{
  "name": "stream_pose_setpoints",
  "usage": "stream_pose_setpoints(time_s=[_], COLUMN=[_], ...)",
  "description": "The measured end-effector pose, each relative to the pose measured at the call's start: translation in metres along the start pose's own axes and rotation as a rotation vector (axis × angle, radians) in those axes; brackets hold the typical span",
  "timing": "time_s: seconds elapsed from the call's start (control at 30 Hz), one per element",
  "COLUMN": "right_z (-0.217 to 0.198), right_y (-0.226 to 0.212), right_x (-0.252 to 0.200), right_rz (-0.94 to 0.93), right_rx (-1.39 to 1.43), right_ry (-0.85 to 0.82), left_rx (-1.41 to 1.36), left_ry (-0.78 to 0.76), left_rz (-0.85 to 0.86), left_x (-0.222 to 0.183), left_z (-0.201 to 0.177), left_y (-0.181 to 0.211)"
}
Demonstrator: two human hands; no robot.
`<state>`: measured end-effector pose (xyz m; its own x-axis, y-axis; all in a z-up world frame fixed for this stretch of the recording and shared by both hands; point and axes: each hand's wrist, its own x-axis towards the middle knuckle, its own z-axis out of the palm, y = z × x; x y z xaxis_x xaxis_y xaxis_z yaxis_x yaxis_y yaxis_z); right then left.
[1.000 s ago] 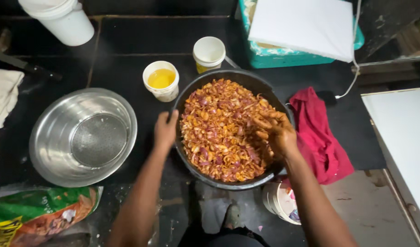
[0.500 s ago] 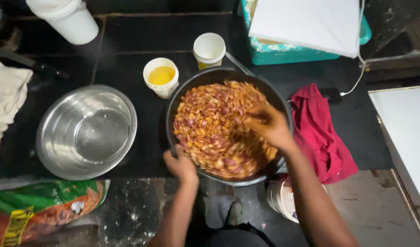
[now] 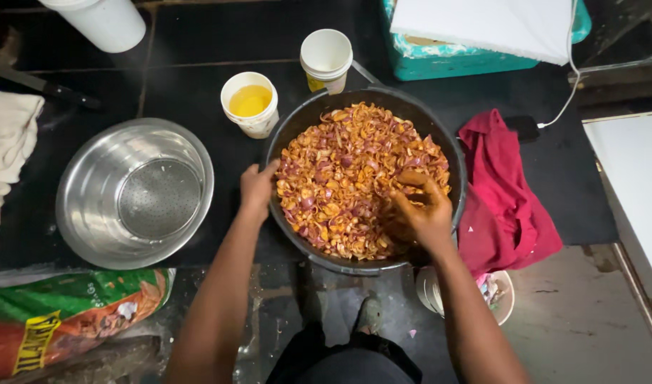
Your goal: The person mixes a bowl of sliced onions and spices by hand, then pours a liquid from a small cup into the mixture.
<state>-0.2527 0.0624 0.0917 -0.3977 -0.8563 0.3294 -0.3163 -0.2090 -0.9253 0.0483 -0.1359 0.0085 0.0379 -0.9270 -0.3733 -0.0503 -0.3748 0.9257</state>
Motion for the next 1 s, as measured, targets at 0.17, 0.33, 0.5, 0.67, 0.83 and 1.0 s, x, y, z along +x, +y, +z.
stream_pose_setpoints(time_s=[0.17,0.33,0.5,0.67,0.83,1.0], right_z=[-0.016,-0.018,-0.01,0.01,0.052,0.063], right_y=[-0.001,-0.007,-0.016,-0.024,-0.02,-0.01], right_x=[-0.003,-0.005,-0.03,-0.027,-0.018,0.001], right_rz=[0.055,0.031,-0.018,-0.025,0.038,-0.365], right_rx=[0.106,0.091,0.098,0.118,-0.068,-0.422], right_ry=[0.087,0.254,0.27,0.23,0.183,0.081], left_rx=[-0.06,-0.368,-0.326,-0.215,-0.443,-0.593], left_ry=[0.313,0.259,0.009,-0.086,0.2,0.262], left_rz=[0.253,-0.014,0.086,0.043,0.135,0.153], left_x=[-0.051,-0.158,-0.088,-0.021,-0.074,-0.086], left_z=[0.026,0.036,-0.004,0.001,0.011,0.035], left_y=[-0.023,-0.063,-0.025,0.002,-0.037,-0.046])
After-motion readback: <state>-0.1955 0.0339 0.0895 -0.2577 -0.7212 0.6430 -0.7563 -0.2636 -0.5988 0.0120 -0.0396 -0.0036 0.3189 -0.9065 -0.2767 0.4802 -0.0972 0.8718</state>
